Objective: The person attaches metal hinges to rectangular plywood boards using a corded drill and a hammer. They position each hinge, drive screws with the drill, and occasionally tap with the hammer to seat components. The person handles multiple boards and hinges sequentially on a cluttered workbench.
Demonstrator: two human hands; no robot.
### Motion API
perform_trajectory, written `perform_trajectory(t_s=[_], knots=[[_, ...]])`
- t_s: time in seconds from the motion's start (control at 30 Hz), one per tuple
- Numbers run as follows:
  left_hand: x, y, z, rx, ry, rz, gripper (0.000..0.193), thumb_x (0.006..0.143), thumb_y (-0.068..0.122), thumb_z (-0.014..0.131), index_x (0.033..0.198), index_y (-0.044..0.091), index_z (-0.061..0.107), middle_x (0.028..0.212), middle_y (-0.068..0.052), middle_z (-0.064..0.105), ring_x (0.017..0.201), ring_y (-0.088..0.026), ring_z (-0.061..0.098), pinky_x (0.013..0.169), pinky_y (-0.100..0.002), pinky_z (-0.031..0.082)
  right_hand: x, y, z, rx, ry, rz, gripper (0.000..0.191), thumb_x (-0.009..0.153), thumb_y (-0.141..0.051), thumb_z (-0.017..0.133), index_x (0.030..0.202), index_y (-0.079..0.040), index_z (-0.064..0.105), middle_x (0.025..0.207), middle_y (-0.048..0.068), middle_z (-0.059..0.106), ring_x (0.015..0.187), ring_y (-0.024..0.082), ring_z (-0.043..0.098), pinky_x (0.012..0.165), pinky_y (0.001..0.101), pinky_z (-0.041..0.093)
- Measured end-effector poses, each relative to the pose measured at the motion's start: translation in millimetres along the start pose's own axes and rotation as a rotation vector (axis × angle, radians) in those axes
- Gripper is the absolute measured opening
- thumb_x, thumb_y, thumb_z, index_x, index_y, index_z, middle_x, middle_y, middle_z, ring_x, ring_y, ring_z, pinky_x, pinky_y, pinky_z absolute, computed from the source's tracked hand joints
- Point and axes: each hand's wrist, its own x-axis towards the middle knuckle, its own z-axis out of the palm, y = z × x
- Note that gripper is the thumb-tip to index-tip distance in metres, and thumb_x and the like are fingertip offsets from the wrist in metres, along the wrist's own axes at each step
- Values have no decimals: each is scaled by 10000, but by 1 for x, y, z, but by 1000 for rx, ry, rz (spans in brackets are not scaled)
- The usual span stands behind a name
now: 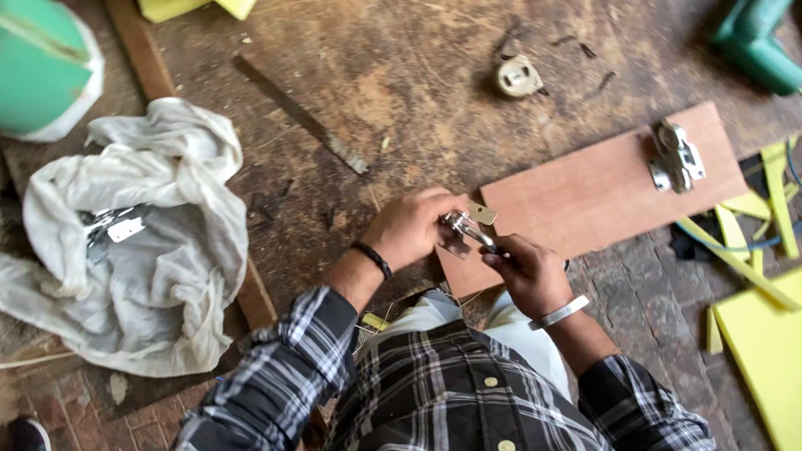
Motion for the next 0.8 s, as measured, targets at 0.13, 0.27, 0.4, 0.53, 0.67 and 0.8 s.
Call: perform_trajectory(t_s=[0.13,0.27,0.4,0.53,0.67,0.8], knots=[[29,2,5,176,21,224,219,876,-4,703,1034,144,733,1089,-2,707,1060,-217,690,855,-338,609,-21,41,0,426,229,154,380,902,-156,738,1236,-13,628,1129,119,699,901,185,719,739,335,582],[38,5,14,265,10,400,272,823,-36,688,1017,148,734,1081,-4,701,1132,-221,669,859,-362,605,-22,91,10,477,558,538,547,862,-117,827,1271,-19,477,1182,163,618,945,232,671,722,385,600],[42,15,26,272,-28,422,237,883,-30,678,1024,152,734,1077,-7,687,1130,-212,662,863,-360,606,-4,125,25,878,612,737,677,860,-55,796,1319,-58,299,1174,192,585,876,309,695,686,430,630],[46,25,31,283,-51,411,240,830,-23,683,1004,134,733,1071,-22,684,1103,-222,662,826,-359,601,-10,137,22,903,619,703,645,865,52,695,1325,-69,259,1186,232,600,915,309,712,705,419,651],[44,33,33,293,-46,476,222,859,-16,677,1011,137,728,1054,-20,675,1090,-224,657,834,-356,601,-25,134,13,836,603,708,599,904,65,668,1339,-61,276,1190,251,632,955,317,729,730,414,659],[33,36,47,297,-88,475,234,867,-18,660,1006,155,736,1039,-11,675,1091,-216,657,835,-361,599,-28,131,9,833,600,683,591,903,60,675,1333,-56,286,1145,228,669,956,290,735,742,406,663]])
